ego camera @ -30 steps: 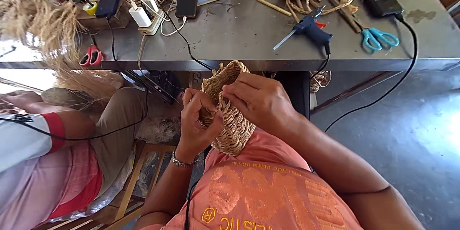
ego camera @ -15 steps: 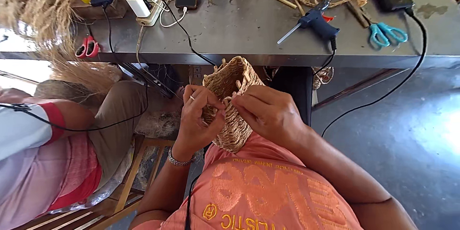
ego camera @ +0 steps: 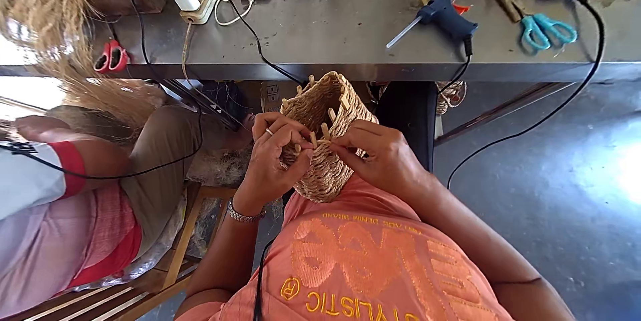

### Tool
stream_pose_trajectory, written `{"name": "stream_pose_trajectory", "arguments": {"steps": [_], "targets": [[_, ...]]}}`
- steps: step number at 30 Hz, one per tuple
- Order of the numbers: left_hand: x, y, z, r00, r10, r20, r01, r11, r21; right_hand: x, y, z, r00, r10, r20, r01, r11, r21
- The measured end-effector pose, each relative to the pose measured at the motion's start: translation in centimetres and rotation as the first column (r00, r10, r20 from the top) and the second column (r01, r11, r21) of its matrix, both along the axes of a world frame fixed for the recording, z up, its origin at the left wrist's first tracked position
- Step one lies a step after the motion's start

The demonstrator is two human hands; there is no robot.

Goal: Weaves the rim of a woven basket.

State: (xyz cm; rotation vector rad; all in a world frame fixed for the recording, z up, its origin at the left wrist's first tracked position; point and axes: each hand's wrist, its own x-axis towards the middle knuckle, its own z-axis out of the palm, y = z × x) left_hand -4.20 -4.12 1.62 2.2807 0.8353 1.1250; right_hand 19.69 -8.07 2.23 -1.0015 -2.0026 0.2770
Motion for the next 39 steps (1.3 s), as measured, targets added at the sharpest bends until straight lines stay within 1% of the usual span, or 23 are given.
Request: {"name": "stream_pose_trajectory", "arguments": {"steps": [2, 5, 8, 11, 16, 20, 23, 25, 28, 31, 39], "targets": [[-0.3, 0.2, 0.0, 1.0, -0.01, -0.011, 0.01, 1.0, 0.005, -0.2, 0.3, 0.1, 1.0, -0.006, -0.008, 0.006, 1.0, 0.006], [-0.1, 0.1, -0.4, 0.991, 0.035, 0.132, -0.037, 0.999, 0.017, -0.1, 0.3, 0.4, 0.999, -0.029, -0.03, 0.03, 0.999, 0.015], [0.9, -0.6, -1.1, 0.958, 0.1, 0.268, -0.105, 0.995, 0.003, 0.5, 0.2, 0.4, 0.996, -0.063, -0.057, 0.064, 0.998, 0.016], [1.8, -1.3, -1.7, 0.93, 0.149, 0.337, -0.141, 0.989, -0.049, 0.6, 0.0, 0.4, 0.994, -0.083, -0.066, 0.084, 0.996, 0.017], [2.5, -1.4, -2.0, 0.93, 0.195, 0.31, -0.173, 0.98, -0.097, 0.9, -0.2, 0.3, 0.992, -0.097, -0.082, 0.099, 0.995, 0.015], [2.7, -1.7, -2.2, 0.922, 0.17, 0.347, -0.104, 0.974, -0.2, 1.1, -0.5, -0.1, 0.99, -0.105, -0.094, 0.108, 0.994, 0.021], [3.0, -1.9, -1.7, 0.914, 0.153, 0.376, -0.07, 0.971, -0.227, 0.8, -0.7, -0.6, 0.991, -0.103, -0.086, 0.108, 0.992, 0.059], [3.1, -2.0, -1.4, 0.918, 0.145, 0.369, -0.056, 0.969, -0.24, 0.6, -0.7, -1.0, 0.995, -0.074, -0.07, 0.081, 0.992, 0.097], [3.2, -2.0, -1.3, 0.904, 0.146, 0.402, -0.032, 0.961, -0.276, 0.6, -0.5, -1.4, 1.0, -0.006, -0.022, 0.009, 0.991, 0.134], [3.4, -2.0, -1.8, 0.893, 0.151, 0.423, -0.021, 0.955, -0.295, 0.8, -0.4, -2.0, 0.999, 0.026, 0.027, -0.028, 0.994, 0.105], [3.7, -2.1, -3.1, 0.912, 0.157, 0.38, -0.043, 0.956, -0.291, 1.2, -0.4, -3.3, 0.999, 0.03, -0.011, -0.029, 0.994, 0.101]]}}
